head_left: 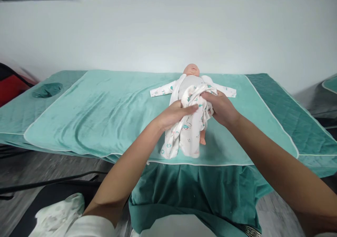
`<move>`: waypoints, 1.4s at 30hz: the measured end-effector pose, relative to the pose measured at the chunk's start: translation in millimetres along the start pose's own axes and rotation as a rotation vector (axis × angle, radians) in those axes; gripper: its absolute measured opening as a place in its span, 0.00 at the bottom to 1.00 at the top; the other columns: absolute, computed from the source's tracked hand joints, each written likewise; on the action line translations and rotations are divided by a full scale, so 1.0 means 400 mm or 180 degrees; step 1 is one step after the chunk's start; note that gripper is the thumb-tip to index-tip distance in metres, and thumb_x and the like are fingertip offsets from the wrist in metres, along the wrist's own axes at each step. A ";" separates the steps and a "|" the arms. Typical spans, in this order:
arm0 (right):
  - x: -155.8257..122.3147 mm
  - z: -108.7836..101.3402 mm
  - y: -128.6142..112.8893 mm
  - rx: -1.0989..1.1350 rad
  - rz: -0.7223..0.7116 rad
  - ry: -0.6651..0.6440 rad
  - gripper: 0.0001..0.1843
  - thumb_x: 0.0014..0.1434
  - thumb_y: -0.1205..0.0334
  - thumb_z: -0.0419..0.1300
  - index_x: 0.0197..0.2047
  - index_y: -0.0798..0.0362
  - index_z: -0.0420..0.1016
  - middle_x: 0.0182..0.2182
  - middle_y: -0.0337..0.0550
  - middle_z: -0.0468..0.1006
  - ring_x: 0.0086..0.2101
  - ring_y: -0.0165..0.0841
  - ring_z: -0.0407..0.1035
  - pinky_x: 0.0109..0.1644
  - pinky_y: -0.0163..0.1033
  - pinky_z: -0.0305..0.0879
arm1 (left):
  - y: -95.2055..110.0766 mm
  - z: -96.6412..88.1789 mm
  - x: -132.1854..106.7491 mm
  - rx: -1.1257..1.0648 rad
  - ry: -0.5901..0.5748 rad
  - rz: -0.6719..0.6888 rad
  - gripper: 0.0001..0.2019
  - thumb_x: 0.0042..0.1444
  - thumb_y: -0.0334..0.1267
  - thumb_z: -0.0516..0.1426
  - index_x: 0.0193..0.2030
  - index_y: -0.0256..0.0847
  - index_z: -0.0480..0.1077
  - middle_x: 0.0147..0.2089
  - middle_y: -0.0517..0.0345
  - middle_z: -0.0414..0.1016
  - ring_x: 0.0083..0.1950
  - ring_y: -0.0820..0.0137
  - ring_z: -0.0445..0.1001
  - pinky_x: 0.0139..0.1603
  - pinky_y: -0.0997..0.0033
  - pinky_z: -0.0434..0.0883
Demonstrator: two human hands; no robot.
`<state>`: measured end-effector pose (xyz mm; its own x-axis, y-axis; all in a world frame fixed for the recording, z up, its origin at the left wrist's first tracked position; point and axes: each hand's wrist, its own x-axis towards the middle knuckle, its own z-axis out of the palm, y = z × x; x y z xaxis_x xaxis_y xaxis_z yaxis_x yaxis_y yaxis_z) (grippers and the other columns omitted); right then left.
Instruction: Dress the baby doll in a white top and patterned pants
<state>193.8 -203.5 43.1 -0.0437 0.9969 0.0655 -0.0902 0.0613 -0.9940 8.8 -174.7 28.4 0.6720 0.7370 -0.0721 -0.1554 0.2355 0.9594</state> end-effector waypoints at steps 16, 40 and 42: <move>-0.020 -0.011 0.004 0.0276 0.0186 -0.0465 0.28 0.56 0.42 0.68 0.53 0.50 0.78 0.40 0.45 0.84 0.41 0.41 0.79 0.45 0.44 0.75 | -0.031 -0.001 0.022 -0.0408 0.0125 0.0137 0.29 0.46 0.51 0.71 0.51 0.36 0.76 0.42 0.47 0.83 0.45 0.57 0.82 0.48 0.60 0.76; -0.295 -0.044 0.225 0.0296 0.1365 0.0453 0.28 0.55 0.48 0.69 0.55 0.51 0.77 0.51 0.48 0.82 0.50 0.47 0.77 0.56 0.51 0.72 | -0.132 0.077 0.001 0.2718 -0.0357 -0.0601 0.10 0.55 0.38 0.58 0.41 0.39 0.77 0.47 0.51 0.82 0.52 0.53 0.78 0.51 0.60 0.72; -0.295 -0.044 0.264 -0.0234 0.1104 0.0798 0.26 0.55 0.47 0.68 0.54 0.50 0.78 0.52 0.47 0.82 0.54 0.49 0.74 0.62 0.54 0.67 | -0.143 0.090 -0.001 0.3178 -0.0397 -0.0438 0.11 0.58 0.37 0.54 0.42 0.40 0.77 0.49 0.48 0.82 0.53 0.53 0.78 0.52 0.60 0.71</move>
<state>206.7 -313.9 -71.3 0.1850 0.9397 -0.2877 -0.0413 -0.2851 -0.9576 43.6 -211.2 -16.5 0.7180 0.6587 -0.2249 0.5667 -0.3656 0.7384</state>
